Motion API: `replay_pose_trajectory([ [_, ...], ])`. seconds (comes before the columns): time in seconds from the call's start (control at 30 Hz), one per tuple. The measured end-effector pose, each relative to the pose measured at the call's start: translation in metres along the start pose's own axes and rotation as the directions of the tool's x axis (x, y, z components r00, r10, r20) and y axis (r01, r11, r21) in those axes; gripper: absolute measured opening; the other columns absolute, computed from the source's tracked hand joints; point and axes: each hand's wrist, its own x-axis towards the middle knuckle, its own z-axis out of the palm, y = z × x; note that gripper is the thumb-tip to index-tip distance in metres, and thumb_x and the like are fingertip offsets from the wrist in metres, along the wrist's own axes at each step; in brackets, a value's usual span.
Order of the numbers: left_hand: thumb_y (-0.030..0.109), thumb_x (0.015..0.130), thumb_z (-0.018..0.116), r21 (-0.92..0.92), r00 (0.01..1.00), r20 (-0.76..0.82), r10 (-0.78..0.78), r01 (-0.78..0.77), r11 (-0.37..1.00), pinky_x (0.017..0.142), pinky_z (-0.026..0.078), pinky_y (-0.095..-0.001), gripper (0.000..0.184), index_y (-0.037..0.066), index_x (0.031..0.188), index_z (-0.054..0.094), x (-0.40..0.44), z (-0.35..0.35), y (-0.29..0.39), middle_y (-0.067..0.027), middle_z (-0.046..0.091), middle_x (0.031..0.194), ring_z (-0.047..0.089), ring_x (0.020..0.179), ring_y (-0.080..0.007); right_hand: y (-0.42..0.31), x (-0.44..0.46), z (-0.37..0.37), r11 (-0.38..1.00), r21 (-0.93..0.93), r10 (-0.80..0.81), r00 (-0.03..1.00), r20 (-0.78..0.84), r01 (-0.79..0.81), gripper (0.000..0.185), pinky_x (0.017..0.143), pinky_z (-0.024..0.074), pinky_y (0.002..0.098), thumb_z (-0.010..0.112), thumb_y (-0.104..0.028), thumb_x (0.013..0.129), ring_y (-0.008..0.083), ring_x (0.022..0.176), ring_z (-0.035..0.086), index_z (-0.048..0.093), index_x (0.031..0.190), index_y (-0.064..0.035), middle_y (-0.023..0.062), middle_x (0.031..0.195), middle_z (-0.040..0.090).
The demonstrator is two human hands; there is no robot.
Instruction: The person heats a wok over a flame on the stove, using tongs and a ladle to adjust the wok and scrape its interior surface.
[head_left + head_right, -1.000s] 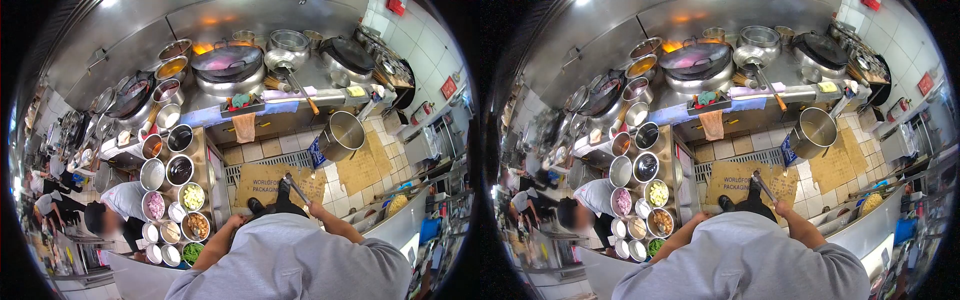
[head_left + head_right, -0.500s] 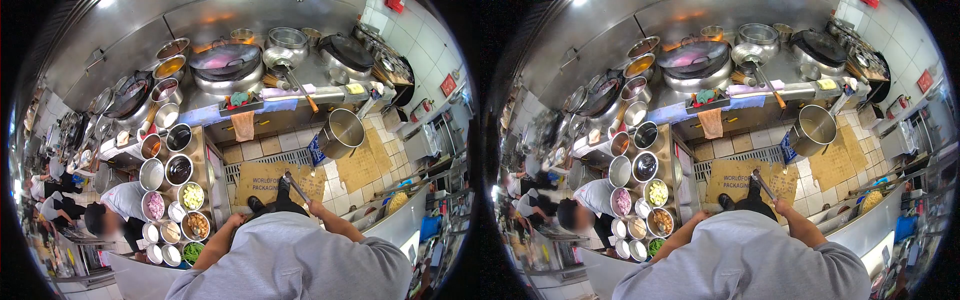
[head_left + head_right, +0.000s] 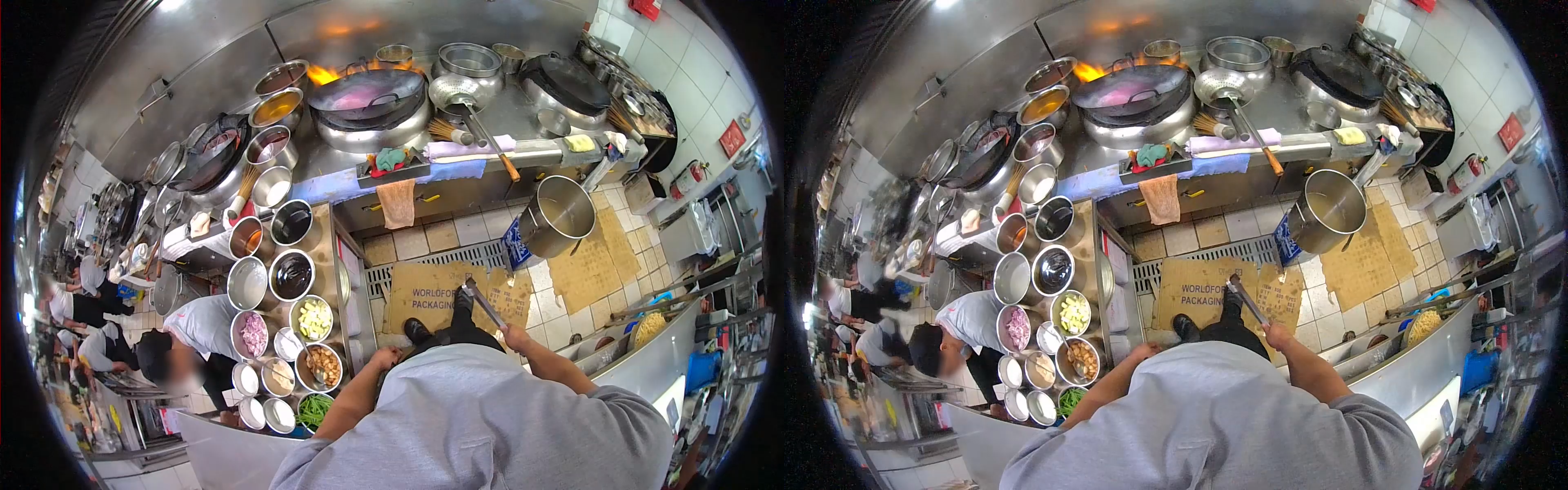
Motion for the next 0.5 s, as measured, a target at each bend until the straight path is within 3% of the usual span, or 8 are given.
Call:
replay_pose_trajectory([
  [0.3, 0.029, 0.076, 0.033, 0.079, 1.0, 0.008, 0.0, 0.0, 0.997, 0.076, 0.04, -0.0355, 0.032, 0.009, 0.088, 0.055, -0.02, -0.016, 0.023, -0.0132, 0.054, 0.094, 0.05, 0.089, -0.0293, 0.004, 0.004, 0.003, 1.0, -0.022, -0.02, 1.0, -0.013, 0.02, 0.039, 0.037, 0.0395, 0.033, 0.03, -0.032, 0.084, 0.0212, 0.039, 0.048, 0.047, 0.095, 0.0003, 0.0146, 0.057, 0.051],
  [0.4, 0.029, 0.076, 0.032, -0.047, 0.997, -0.012, -0.077, 0.076, 0.996, 0.077, 0.039, -0.0358, 0.032, 0.009, 0.088, 0.054, -0.02, -0.016, 0.022, -0.0132, 0.053, 0.096, 0.049, 0.09, -0.0296, 0.004, 0.005, 0.003, 1.0, -0.012, -0.025, 1.0, -0.014, 0.025, 0.039, 0.036, 0.0393, 0.0327, 0.03, -0.033, 0.084, 0.0215, 0.038, 0.048, 0.047, 0.094, 0.0008, 0.0148, 0.057, 0.051],
  [0.5, 0.03, 0.077, 0.033, 0.022, 0.999, 0.029, 0.028, -0.029, 0.999, 0.077, 0.039, -0.036, 0.033, 0.009, 0.089, 0.055, -0.009, -0.007, 0.008, -0.0124, 0.052, 0.098, 0.049, 0.091, -0.0294, 0.005, 0.006, 0.004, 0.999, -0.034, -0.034, 0.999, -0.012, 0.034, 0.04, 0.037, 0.0401, 0.0322, 0.03, -0.033, 0.084, 0.0217, 0.039, 0.049, 0.048, 0.093, 0.001, 0.0151, 0.058, 0.052],
])
